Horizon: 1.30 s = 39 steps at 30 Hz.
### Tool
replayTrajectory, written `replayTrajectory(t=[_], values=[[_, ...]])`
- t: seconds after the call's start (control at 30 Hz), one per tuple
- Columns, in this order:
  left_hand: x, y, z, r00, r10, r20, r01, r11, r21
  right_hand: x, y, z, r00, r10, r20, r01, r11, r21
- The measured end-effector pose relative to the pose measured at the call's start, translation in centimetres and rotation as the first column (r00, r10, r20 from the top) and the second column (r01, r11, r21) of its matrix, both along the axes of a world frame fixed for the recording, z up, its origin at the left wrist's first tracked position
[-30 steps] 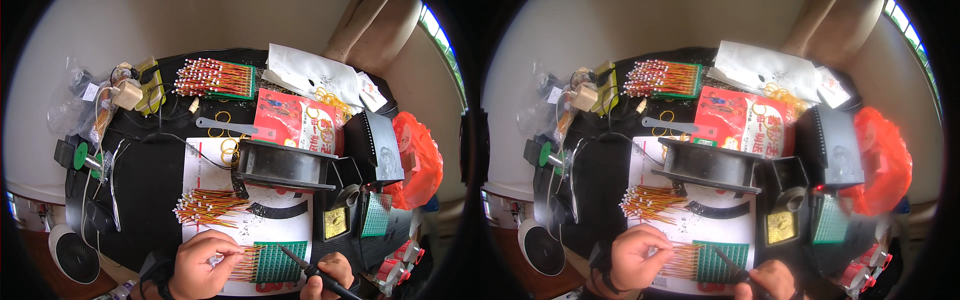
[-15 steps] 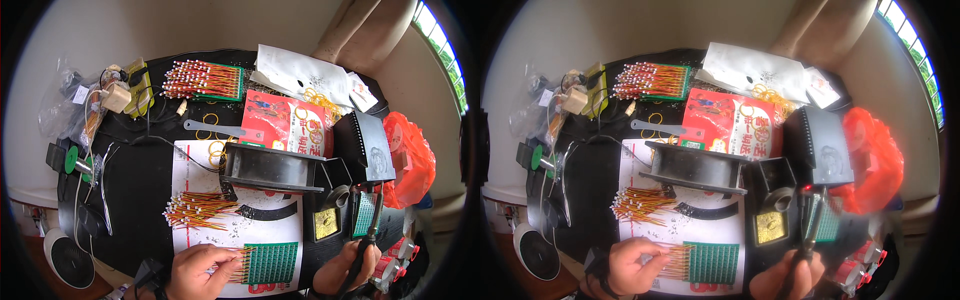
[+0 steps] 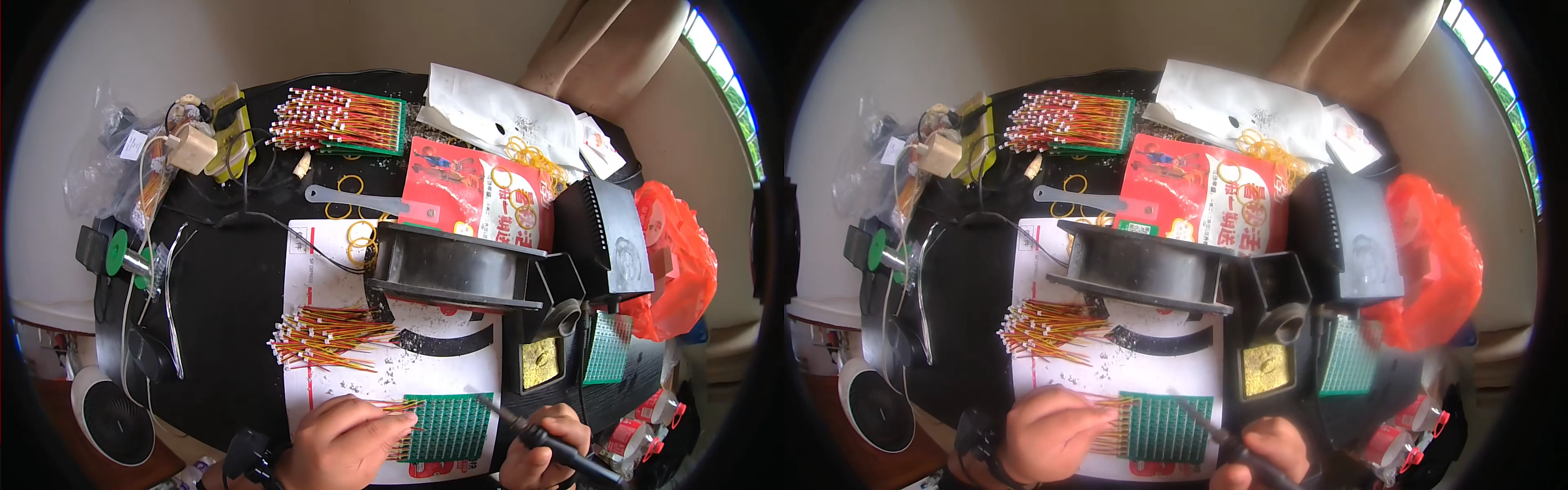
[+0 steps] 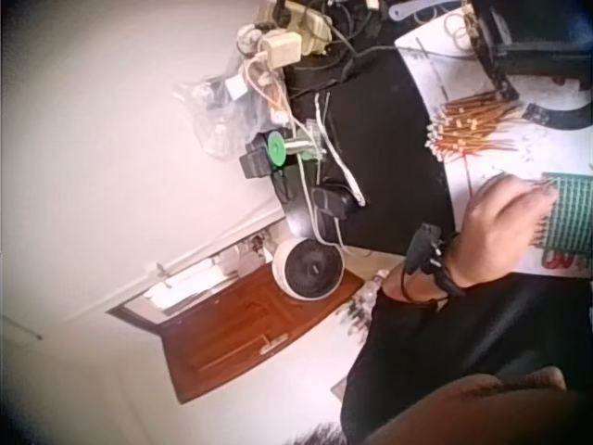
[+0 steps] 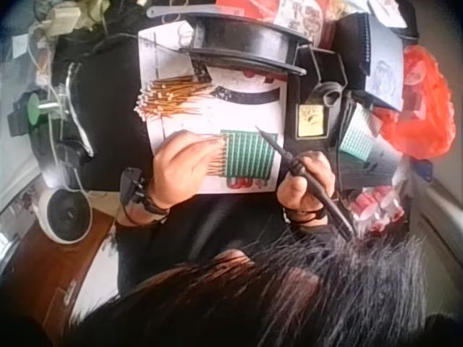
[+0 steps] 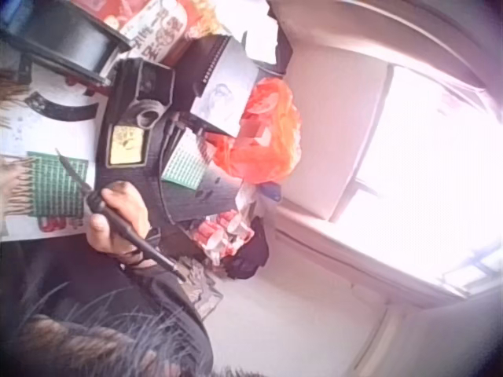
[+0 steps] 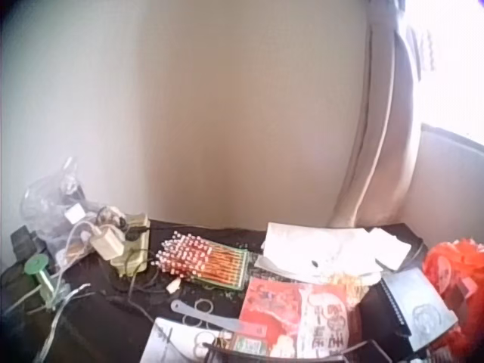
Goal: Solder small electronic components onto a green PCB at an assembly station.
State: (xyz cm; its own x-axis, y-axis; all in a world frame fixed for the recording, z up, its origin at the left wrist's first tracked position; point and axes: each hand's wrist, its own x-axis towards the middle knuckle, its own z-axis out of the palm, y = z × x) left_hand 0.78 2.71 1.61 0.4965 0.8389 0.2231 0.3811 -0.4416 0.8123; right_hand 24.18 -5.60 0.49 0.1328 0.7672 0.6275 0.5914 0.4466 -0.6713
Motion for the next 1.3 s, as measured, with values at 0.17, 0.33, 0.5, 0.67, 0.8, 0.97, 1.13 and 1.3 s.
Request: replayTrajectory(t=[0.17,0.33,0.5,0.67,0.8,0.97,1.13,1.3], values=[[0.4,0.0,-0.7,0.997,-0.053,0.053,0.048,0.995,0.09,-1.0,1.0,0.6,0.995,0.089,-0.053,-0.093,0.993,-0.078],[0.9,-0.2,-0.6,0.995,-0.075,-0.06,0.084,0.98,0.182,-1.3,1.1,1.2,0.991,0.135,-0.014,-0.136,0.985,-0.11],[1.0,0.2,-1.2,0.971,-0.135,-0.197,0.166,0.975,0.145,-1.3,1.1,1.4,0.99,0.135,-0.028,-0.137,0.981,-0.135],[1.3,0.0,-1.5,0.958,-0.14,-0.25,0.188,0.965,0.18,-0.9,0.8,0.8,0.991,0.131,-0.032,-0.134,0.984,-0.12],[1.2,0.1,-1.6,0.974,-0.12,-0.19,0.15,0.976,0.156,-0.4,0.6,-0.2,0.958,0.217,0.189,-0.218,0.976,-0.015],[1.0,-0.5,-1.8,0.985,-0.09,-0.148,0.113,0.981,0.157,-0.7,0.5,-0.4,0.964,0.213,0.159,-0.21,0.977,-0.037],[1.1,0.0,-2.0,0.979,-0.128,-0.157,0.145,0.985,0.096,-0.4,0.6,-0.1,0.947,0.232,0.222,-0.23,0.973,-0.036],[1.3,0.0,-1.9,0.982,-0.112,-0.155,0.125,0.989,0.08,-0.7,0.4,0.0,0.965,0.213,0.153,-0.203,0.976,-0.08]])
